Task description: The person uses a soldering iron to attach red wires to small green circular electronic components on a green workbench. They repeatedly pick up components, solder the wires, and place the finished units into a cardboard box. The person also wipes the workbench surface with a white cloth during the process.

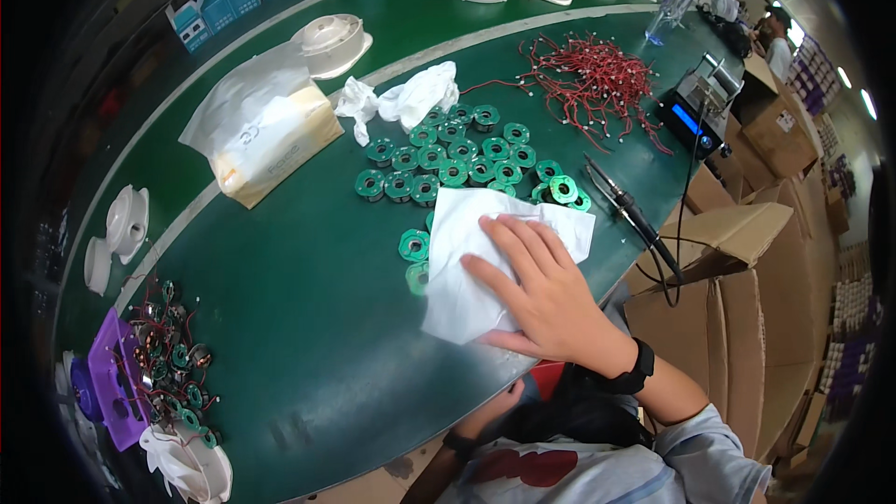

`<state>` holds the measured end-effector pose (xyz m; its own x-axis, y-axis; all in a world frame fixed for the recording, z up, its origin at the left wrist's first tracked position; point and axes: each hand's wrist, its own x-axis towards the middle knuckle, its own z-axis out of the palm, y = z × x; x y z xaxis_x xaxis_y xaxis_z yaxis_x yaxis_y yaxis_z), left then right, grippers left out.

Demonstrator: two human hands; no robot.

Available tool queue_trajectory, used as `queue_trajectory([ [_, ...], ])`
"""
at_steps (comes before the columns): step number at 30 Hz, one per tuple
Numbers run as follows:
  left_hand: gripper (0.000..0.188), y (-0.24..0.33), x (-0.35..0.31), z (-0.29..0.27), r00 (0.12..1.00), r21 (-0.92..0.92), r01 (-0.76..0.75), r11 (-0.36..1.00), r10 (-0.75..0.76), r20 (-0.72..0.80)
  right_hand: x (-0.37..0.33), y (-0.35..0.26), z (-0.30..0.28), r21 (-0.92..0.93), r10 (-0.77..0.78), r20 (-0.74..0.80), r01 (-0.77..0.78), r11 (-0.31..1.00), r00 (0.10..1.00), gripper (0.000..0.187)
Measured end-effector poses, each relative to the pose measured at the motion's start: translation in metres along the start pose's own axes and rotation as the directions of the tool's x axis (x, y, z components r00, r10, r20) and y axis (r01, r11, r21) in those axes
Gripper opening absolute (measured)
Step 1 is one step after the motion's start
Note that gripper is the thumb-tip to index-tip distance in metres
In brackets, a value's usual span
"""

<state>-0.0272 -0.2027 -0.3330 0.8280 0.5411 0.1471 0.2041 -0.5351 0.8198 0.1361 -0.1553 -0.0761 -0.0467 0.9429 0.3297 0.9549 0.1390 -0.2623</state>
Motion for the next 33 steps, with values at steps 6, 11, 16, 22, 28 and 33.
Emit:
queue_trajectory([
  [6, 0.029, -0.003, -0.002, 0.003, 0.998, 0.129, -0.057, 0.990, 0.060, -0.018, 0.010, 0.003, 0.009, -0.106, -0.005, 0.010, 0.006, 0.994, 1.000, 0.074],
  [11, 0.032, -0.011, -0.005, 0.012, 0.999, 0.091, -0.026, 0.996, 0.022, 0.041, 0.011, 0.000, 0.010, -0.082, 0.010, 0.069, -0.004, 0.997, 0.998, 0.080],
  [16, 0.030, -0.009, -0.004, 0.013, 0.995, 0.095, 0.016, 0.995, -0.025, 0.093, 0.021, -0.001, 0.019, -0.129, 0.045, -0.010, -0.046, 0.991, 0.999, 0.083],
  [22, 0.016, 0.017, 0.008, -0.012, 1.000, 0.124, -0.029, 0.992, 0.028, 0.005, 0.026, 0.002, 0.027, 0.001, 0.064, -0.080, -0.064, 0.998, 0.995, 0.087],
  [28, 0.011, 0.042, 0.023, -0.022, 1.000, 0.066, 0.015, 0.998, -0.015, -0.002, 0.032, -0.001, 0.031, -0.170, 0.001, -0.081, -0.015, 0.985, 0.997, 0.080],
  [33, 0.009, 0.051, 0.019, -0.027, 0.981, 0.101, 0.158, 0.982, -0.167, 0.095, 0.033, -0.002, 0.034, -0.175, 0.031, -0.009, -0.032, 0.984, 0.999, 0.088],
])
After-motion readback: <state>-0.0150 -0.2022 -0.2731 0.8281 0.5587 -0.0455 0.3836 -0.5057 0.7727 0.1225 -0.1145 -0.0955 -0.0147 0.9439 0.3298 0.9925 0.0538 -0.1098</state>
